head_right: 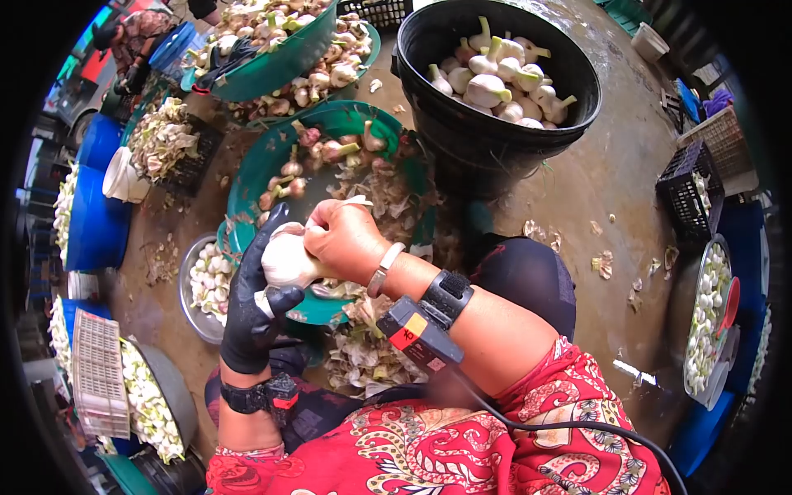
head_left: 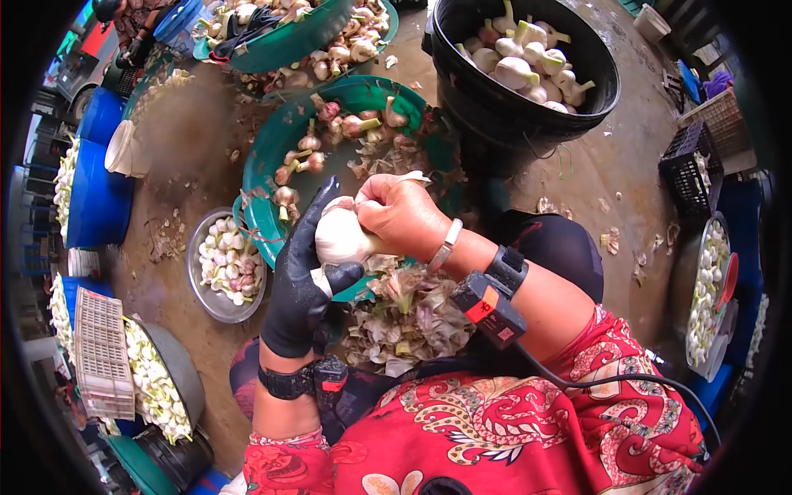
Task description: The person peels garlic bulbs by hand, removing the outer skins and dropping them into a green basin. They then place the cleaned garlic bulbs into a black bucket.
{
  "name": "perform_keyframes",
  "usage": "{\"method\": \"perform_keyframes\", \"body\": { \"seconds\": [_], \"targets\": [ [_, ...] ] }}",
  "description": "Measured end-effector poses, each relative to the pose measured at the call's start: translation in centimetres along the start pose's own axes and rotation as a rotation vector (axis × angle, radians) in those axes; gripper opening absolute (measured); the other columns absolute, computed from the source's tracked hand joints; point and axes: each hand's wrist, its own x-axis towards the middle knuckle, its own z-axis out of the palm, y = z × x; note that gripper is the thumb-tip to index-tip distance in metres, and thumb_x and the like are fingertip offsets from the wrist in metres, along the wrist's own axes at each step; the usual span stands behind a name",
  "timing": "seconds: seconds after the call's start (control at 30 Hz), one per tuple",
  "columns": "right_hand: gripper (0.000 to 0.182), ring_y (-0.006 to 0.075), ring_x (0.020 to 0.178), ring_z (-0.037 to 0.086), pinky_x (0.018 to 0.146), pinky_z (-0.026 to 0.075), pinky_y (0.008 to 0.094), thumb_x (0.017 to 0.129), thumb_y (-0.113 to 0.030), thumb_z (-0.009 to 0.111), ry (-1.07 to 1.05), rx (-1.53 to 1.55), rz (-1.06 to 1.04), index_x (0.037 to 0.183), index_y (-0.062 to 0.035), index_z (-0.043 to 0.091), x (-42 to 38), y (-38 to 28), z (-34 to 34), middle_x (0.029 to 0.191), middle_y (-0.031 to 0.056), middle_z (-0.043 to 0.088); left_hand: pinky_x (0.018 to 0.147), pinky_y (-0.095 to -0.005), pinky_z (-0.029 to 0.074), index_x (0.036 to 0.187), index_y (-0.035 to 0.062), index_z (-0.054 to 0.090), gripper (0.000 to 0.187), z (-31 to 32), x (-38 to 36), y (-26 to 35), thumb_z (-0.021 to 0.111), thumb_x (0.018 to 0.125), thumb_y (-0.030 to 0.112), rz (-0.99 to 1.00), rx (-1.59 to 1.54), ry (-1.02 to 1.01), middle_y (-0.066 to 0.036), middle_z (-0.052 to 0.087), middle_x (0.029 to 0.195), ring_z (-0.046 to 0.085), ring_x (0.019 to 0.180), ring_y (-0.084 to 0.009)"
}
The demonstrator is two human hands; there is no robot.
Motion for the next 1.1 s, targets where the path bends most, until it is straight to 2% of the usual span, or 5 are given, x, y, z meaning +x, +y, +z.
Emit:
{"method": "perform_keyframes", "body": {
  "seconds": [0.13,0.27,0.53,0.8,1.1],
  "targets": [
    [0.012,0.0289,0.065,0.063,0.065,0.051,0.0370,0.076,-0.011,0.061,0.114,-0.279,-0.365,0.078,-0.0004,0.064,0.4,0.0,0.1,0.069,0.0199,0.063,0.101,-0.0330,0.042,0.144,0.0008,0.033,0.084,0.6,0.0,0.0,0.076,0.071,0.001,0.044,0.331,0.058,-0.011,0.047,0.137,0.048,0.122,-0.0200],
    [0.016,0.0233,0.063,0.065,0.064,0.051,0.0379,0.080,-0.016,0.064,-0.024,-0.018,0.259,0.076,0.0003,0.064,0.4,0.8,0.8,0.068,0.0145,0.065,0.104,-0.0348,0.039,0.145,-0.0004,0.030,0.087,0.6,-0.2,-0.6,0.075,0.071,0.001,0.346,0.605,0.014,-0.013,0.043,0.142,0.046,0.125,-0.0209],
    [0.040,0.0157,0.070,0.062,0.055,0.049,0.0268,0.091,-0.036,0.062,-0.636,0.577,0.673,0.105,0.0013,0.062,0.5,-2.2,-3.1,0.089,0.0099,0.066,0.105,-0.0354,0.038,0.146,0.0011,0.030,0.080,-1.1,0.2,0.0,0.067,0.075,0.011,0.261,0.228,0.076,-0.014,0.045,0.139,0.048,0.124,-0.0233],
    [0.027,0.0119,0.065,0.060,0.052,0.045,0.0212,0.093,-0.020,0.056,-0.499,0.837,0.252,0.106,0.0034,0.062,0.5,-0.5,-2.2,0.083,0.0093,0.066,0.105,-0.0398,0.038,0.143,0.0052,0.034,0.069,-1.3,0.4,-2.4,0.060,0.080,0.015,-0.140,-0.527,0.006,-0.013,0.046,0.137,0.050,0.121,-0.0255],
    [0.017,0.0057,0.052,0.052,0.046,0.042,0.0219,0.093,-0.014,0.054,-0.250,0.390,0.112,0.102,-0.0045,0.066,-0.3,-1.6,-1.9,0.069,0.0005,0.062,0.082,-0.0328,0.049,0.114,0.0045,0.062,0.033,-1.5,1.9,-1.0,0.070,0.082,0.006,0.353,0.711,0.163,-0.008,0.064,0.102,0.060,0.091,-0.0199]
  ]
}}
